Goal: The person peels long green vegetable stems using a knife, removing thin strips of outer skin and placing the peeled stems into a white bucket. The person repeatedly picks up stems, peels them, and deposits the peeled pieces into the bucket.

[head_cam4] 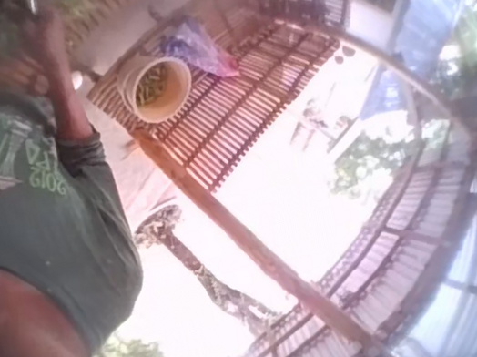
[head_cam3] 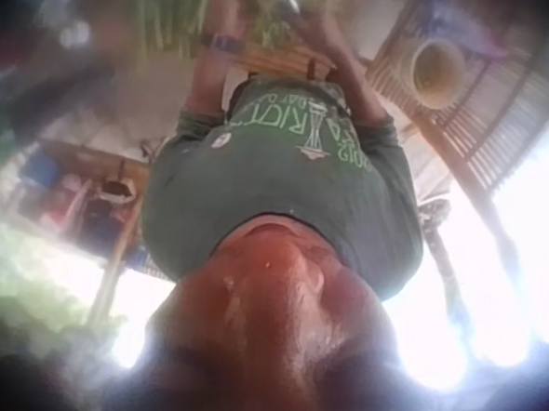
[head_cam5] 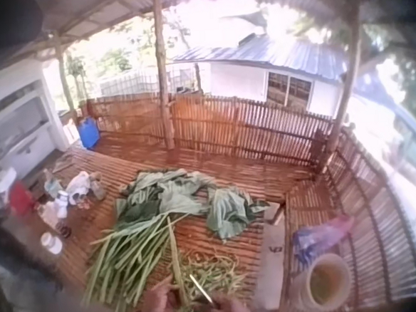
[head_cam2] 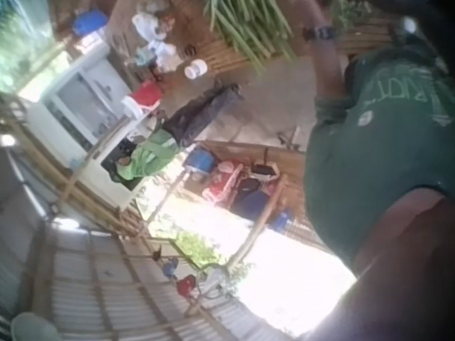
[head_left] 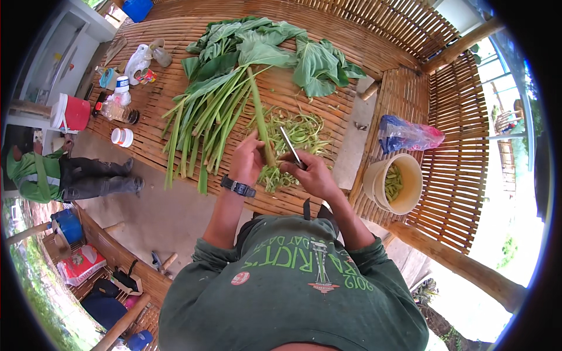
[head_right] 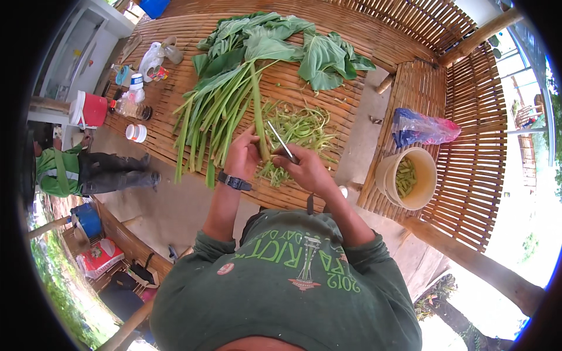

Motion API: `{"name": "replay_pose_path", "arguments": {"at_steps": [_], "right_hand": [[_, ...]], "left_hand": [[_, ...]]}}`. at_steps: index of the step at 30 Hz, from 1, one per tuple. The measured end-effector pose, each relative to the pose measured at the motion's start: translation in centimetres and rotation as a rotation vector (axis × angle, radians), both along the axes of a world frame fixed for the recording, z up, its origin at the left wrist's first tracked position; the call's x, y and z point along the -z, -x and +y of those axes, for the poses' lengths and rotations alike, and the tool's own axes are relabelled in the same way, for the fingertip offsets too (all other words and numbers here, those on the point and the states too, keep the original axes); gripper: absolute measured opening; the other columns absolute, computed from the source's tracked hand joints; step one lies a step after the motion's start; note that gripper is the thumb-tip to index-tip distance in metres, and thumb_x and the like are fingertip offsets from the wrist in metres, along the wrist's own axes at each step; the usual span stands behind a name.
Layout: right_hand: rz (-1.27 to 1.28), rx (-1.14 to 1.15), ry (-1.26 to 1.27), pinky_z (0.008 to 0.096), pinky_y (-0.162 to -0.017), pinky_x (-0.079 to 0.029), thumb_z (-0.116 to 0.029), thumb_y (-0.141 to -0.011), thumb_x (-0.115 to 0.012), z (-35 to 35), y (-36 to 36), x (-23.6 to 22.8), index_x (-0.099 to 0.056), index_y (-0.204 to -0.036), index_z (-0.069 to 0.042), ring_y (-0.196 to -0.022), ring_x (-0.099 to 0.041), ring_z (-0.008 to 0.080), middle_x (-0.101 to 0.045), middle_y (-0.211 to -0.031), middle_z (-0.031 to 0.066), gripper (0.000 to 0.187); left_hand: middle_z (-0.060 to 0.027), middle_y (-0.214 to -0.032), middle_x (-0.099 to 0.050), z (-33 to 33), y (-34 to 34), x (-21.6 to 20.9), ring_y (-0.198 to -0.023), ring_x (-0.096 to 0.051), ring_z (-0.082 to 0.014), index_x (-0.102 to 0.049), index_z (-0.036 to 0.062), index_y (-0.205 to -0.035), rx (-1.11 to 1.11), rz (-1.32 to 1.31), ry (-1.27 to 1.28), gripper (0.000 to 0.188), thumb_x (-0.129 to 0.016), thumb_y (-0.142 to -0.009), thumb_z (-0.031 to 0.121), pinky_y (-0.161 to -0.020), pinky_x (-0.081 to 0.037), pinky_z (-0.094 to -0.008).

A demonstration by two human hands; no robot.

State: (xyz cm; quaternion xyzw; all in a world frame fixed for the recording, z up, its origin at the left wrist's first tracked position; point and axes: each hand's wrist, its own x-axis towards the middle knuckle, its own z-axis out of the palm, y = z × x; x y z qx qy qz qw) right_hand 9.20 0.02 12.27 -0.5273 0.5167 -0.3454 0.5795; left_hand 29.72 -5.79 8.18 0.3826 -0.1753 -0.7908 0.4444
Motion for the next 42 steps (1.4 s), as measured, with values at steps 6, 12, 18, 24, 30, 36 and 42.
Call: {"name": "replay_pose_path", "arguments": {"at_steps": [6,12,18,24,30,36,42], "right_hand": [[0.117,0.131,0.022,0.0282,-0.073,-0.048,-0.024,-0.103,-0.072,-2.1,3.6,-0.5,-0.074,-0.116,-0.004,-0.079,-0.059,0.0085,-0.074,-0.091,0.0013,0.024],[0.014,0.766,0.27,0.0237,-0.043,-0.025,-0.028,-0.103,-0.073,-5.3,11.0,-5.3,-0.078,-0.102,-0.011,-0.048,-0.039,0.0008,-0.054,-0.062,-0.0092,0.018],[-0.12,1.072,0.558,0.0212,-0.039,-0.025,-0.028,-0.105,-0.069,-6.9,18.8,-7.1,-0.075,-0.102,-0.007,-0.044,-0.037,0.0012,-0.057,-0.064,-0.0058,0.021],[0.121,0.987,0.306,0.0233,-0.043,-0.027,-0.034,-0.104,-0.072,-8.0,16.6,-3.9,-0.077,-0.098,-0.009,-0.049,-0.04,0.0018,-0.053,-0.062,-0.007,0.026],[0.32,0.215,0.234,0.0324,-0.074,-0.054,-0.033,-0.1,-0.075,-4.6,4.0,3.1,-0.071,-0.129,-0.001,-0.087,-0.069,0.0154,-0.077,-0.105,0.0126,0.043],[0.522,-0.024,0.478,0.0451,-0.075,-0.058,-0.034,-0.101,-0.07,-0.1,-2.6,-0.7,-0.054,-0.148,-0.004,-0.085,-0.072,0.0344,-0.067,-0.115,0.0187,0.058],[0.444,-0.179,0.596,0.0448,-0.068,-0.059,-0.029,-0.102,-0.069,1.9,-4.0,-1.9,-0.054,-0.147,-0.005,-0.081,-0.072,0.0369,-0.073,-0.104,0.0167,0.054]], "left_hand": [[-0.0082,-0.098,-0.069,0.1,-1.5,1.9,-0.08,-0.067,-0.0176,-0.051,0.0003,-0.151,0.167,-0.019,-0.022,0.055,-0.047,-0.097,0.01,-0.07,-0.057,-0.0332],[-0.0071,-0.114,-0.071,1.6,-4.8,2.9,-0.087,-0.064,-0.0127,-0.061,-0.0051,-0.144,0.172,-0.55,0.11,0.056,-0.048,-0.092,0.011,-0.079,-0.052,-0.027],[-0.0088,-0.125,-0.07,4.0,-11.9,6.1,-0.105,-0.064,-0.0134,-0.064,-0.0061,-0.141,0.131,-0.843,0.125,0.053,-0.051,-0.092,0.01,-0.093,-0.049,-0.0249],[-0.0066,-0.115,-0.072,5.8,-15.4,9.3,-0.093,-0.067,-0.0142,-0.063,-0.0038,-0.136,-0.174,-0.603,0.086,0.044,-0.055,-0.098,0.014,-0.081,-0.053,-0.0271],[-0.0059,-0.094,-0.066,1.3,-6.2,1.6,-0.07,-0.056,-0.0139,-0.061,0.0006,-0.119,-0.294,-0.078,-0.103,0.027,-0.054,-0.104,0.022,-0.057,-0.045,-0.0284],[0.0,-0.071,-0.051,-1.5,-2.8,1.0,-0.058,-0.046,-0.0121,-0.059,0.0011,-0.1,-0.226,0.243,-0.192,0.031,-0.05,-0.106,0.03,-0.05,-0.039,-0.0266],[-0.0028,-0.076,-0.052,-2.2,-0.8,3.0,-0.051,-0.042,-0.0126,-0.054,0.007,-0.09,-0.104,0.321,-0.246,0.035,-0.053,-0.108,0.038,-0.041,-0.036,-0.0271]]}}
